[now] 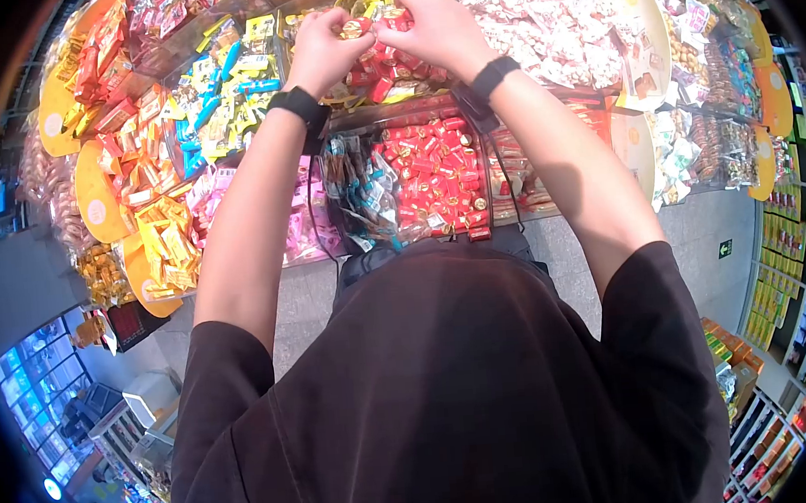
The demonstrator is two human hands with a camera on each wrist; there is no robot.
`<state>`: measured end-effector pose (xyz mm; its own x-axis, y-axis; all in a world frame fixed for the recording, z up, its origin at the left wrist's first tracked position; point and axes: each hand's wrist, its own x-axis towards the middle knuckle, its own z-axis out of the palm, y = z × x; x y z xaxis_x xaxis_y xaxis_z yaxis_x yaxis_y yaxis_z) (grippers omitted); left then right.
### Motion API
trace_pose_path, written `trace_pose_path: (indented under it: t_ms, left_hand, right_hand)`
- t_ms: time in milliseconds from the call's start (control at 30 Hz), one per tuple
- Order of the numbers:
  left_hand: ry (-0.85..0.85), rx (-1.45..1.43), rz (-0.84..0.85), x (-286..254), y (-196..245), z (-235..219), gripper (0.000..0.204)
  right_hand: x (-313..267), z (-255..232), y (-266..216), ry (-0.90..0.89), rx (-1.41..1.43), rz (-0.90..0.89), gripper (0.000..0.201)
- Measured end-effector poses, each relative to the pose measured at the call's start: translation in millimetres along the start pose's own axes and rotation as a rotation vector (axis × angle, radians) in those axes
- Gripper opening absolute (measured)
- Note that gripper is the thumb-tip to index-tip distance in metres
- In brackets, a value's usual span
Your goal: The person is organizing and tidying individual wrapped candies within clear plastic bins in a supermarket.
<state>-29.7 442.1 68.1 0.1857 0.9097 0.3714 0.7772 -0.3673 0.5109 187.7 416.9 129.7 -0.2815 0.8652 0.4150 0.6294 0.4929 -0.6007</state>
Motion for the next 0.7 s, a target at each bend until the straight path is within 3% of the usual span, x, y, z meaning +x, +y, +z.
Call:
trace_pose_path:
  t_ms: [33,67,167,233,300,400,500,600,633,700]
  left_hand:
    - [0.036,-0.005,0.02,0.8,-0.5,6.0,0.035]
    - [-0.009,-0.027,-0.06,-2.4,-2.1,10.1,0.038]
    - [-0.044,0.082,-0.15,-12.8,-13.4,26.6,0.042]
    - [-0.069,0.065,-0.145,-22.3,-17.2,31.6,0.048]
    - [-0.055,-0.013,-0.021,-25.4,-17.4,25.7,0.053]
    - [-0.086,-0.023,-0.038,-32.0,-10.0,13.6,0.06]
    - [-0.027,-0.08,-0.044,-39.9,-9.7,-3.8,0.054]
    - [0.116,-0.126,-0.048,-56.1,5.4,-29.8,0.037]
    - [0.163,-0.152,0.013,-64.9,11.9,-37.7,0.03]
    - [0.171,-0.19,-0.024,-94.6,28.1,-50.4,0.024]
  right_hand:
    - [5.8,1.1,1.6,-0.011,-0.01,-0.024,0.036]
    - [5.8,30.1,25.1,-0.038,-0.221,0.038,0.052]
    - [3.3,51.8,49.0,-0.005,-0.307,-0.01,0.049]
    - [-1.1,61.2,60.6,0.02,-0.22,-0.019,0.056]
    - [-5.5,61.5,63.7,-0.046,-0.214,0.005,0.07]
    - [-6.1,50.6,68.0,-0.157,-0.17,0.106,0.094]
    - [-5.9,41.2,75.8,-0.205,-0.127,0.02,0.101]
    - [-9.2,21.3,67.6,-0.021,-0.106,-0.066,0.095]
    - [-15.9,5.4,48.8,0.065,-0.061,-0.117,0.068]
    - [-43.9,-12.8,29.1,-0.025,-0.043,-0.187,0.035]
